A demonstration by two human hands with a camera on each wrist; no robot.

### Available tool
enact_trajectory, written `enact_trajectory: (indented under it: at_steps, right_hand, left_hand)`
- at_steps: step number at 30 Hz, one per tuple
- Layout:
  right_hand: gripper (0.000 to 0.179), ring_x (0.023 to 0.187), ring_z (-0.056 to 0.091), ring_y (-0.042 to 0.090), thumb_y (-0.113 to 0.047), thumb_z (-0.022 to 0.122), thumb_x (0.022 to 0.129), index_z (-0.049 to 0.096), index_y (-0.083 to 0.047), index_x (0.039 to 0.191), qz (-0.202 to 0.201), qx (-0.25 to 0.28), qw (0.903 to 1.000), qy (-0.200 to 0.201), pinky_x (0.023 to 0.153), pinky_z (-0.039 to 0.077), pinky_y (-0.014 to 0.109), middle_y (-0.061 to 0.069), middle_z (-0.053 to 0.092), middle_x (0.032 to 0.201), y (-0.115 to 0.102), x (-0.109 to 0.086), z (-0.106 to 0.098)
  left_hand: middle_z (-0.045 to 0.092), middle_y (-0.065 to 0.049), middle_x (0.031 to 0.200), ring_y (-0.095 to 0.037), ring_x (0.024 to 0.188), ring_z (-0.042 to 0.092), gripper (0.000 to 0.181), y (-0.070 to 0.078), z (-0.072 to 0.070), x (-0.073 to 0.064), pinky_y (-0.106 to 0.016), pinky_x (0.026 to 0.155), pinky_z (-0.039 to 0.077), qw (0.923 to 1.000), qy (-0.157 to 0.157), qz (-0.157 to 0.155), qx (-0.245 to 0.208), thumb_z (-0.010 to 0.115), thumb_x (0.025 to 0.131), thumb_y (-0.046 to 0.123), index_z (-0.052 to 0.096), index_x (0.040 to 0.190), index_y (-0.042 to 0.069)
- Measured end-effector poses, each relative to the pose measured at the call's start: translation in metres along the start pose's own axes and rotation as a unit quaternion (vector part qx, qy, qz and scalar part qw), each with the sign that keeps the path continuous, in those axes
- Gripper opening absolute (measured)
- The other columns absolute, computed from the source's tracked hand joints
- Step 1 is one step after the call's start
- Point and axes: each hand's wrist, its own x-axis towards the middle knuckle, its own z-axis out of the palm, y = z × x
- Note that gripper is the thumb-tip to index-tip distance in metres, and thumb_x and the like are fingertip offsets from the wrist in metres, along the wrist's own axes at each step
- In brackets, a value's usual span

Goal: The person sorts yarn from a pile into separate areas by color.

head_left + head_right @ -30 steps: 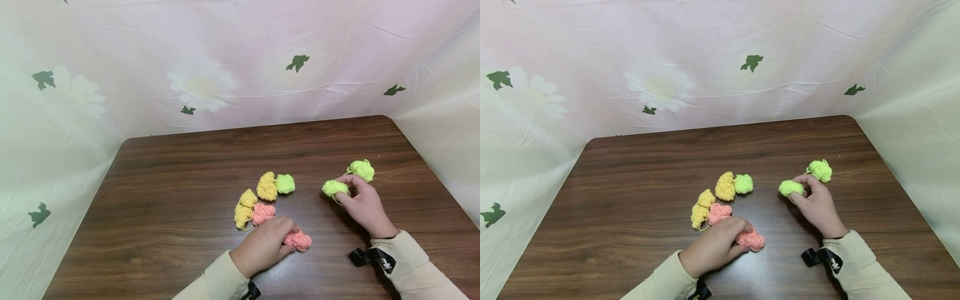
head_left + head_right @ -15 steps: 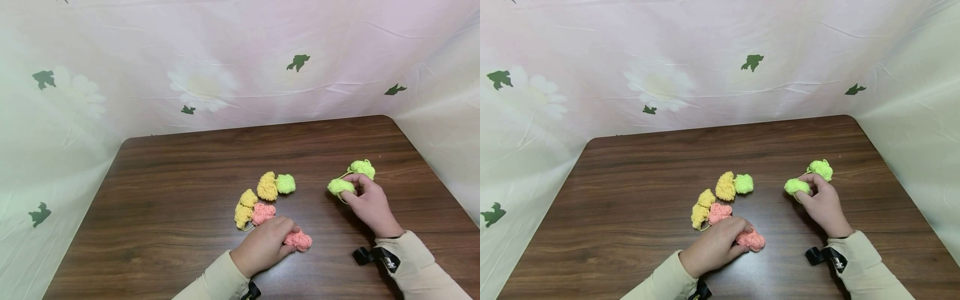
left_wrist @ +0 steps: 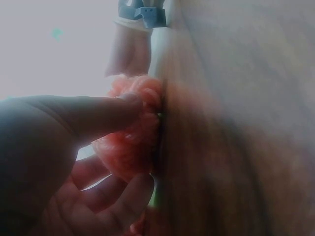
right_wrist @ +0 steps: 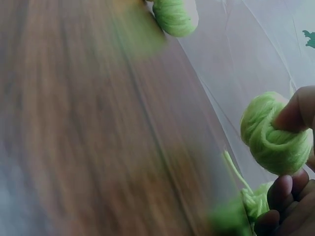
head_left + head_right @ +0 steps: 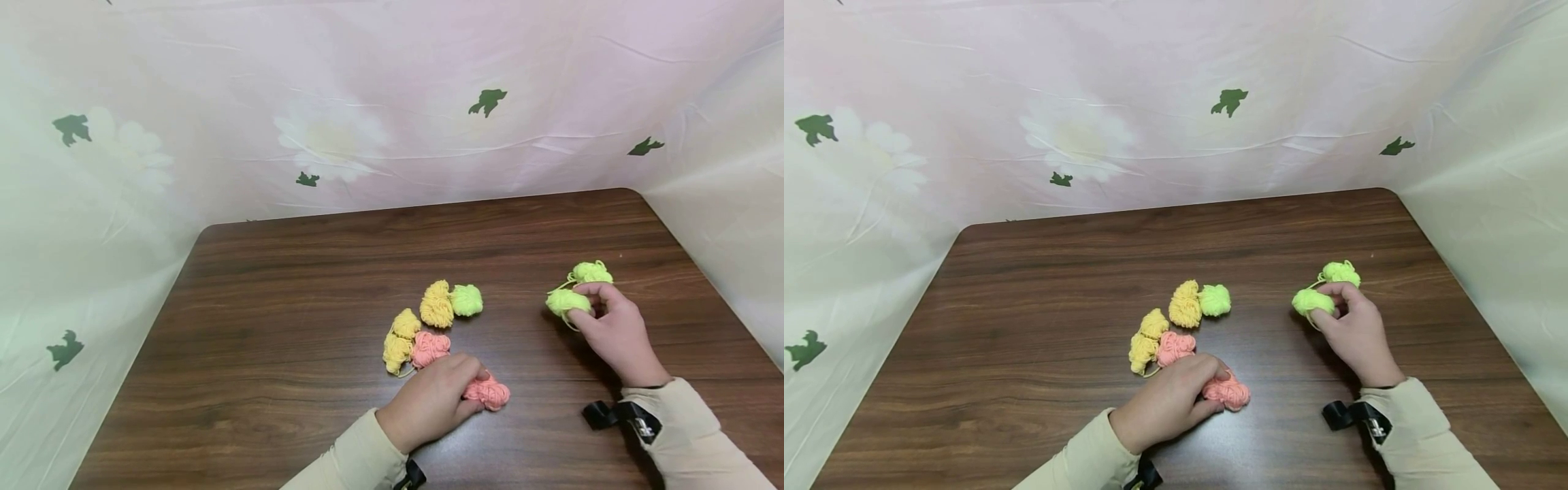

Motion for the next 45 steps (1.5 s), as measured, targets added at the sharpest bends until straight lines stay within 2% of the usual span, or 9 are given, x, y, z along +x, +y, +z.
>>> enact_trajectory:
  at_steps: [6, 35, 45]
  right_hand:
    - [0.025, 0.067, 0.047, -0.004, 0.002, 0.069, 0.078, 0.065, 0.001, 0.102, 0.011, -0.002, 0.9999, 0.003, 0.059, 0.036, 0.011, -0.019, 0.054, 0.073, 0.003, 0.0, -0.004]
    - [0.026, 0.067, 0.046, -0.003, -0.002, 0.072, 0.078, 0.063, 0.0, 0.102, 0.062, -0.031, 0.9974, 0.021, 0.06, 0.037, 0.012, -0.018, 0.052, 0.075, 0.011, 0.004, -0.017]
    - [0.027, 0.067, 0.046, -0.004, -0.003, 0.071, 0.078, 0.063, 0.0, 0.103, 0.075, -0.032, 0.9961, 0.032, 0.06, 0.037, 0.011, -0.021, 0.051, 0.075, 0.013, 0.005, -0.021]
  left_hand:
    - [0.065, 0.008, 0.11, -0.003, 0.101, 0.061, 0.03, 0.0, 0.0, 0.0, -0.016, 0.087, 0.048, 1.0, -0.002, -0.002, 0.0, 0.075, 0.091, 0.03, 0.06, 0.114, 0.017]
    - [0.065, 0.008, 0.11, -0.003, 0.101, 0.061, 0.029, 0.0, -0.001, 0.001, -0.016, 0.088, 0.048, 1.0, -0.008, -0.004, 0.0, 0.075, 0.092, 0.03, 0.06, 0.114, 0.018]
    - [0.065, 0.008, 0.111, -0.003, 0.102, 0.061, 0.029, 0.0, -0.001, 0.001, -0.016, 0.088, 0.048, 0.9999, -0.012, -0.006, -0.001, 0.074, 0.092, 0.029, 0.06, 0.114, 0.018]
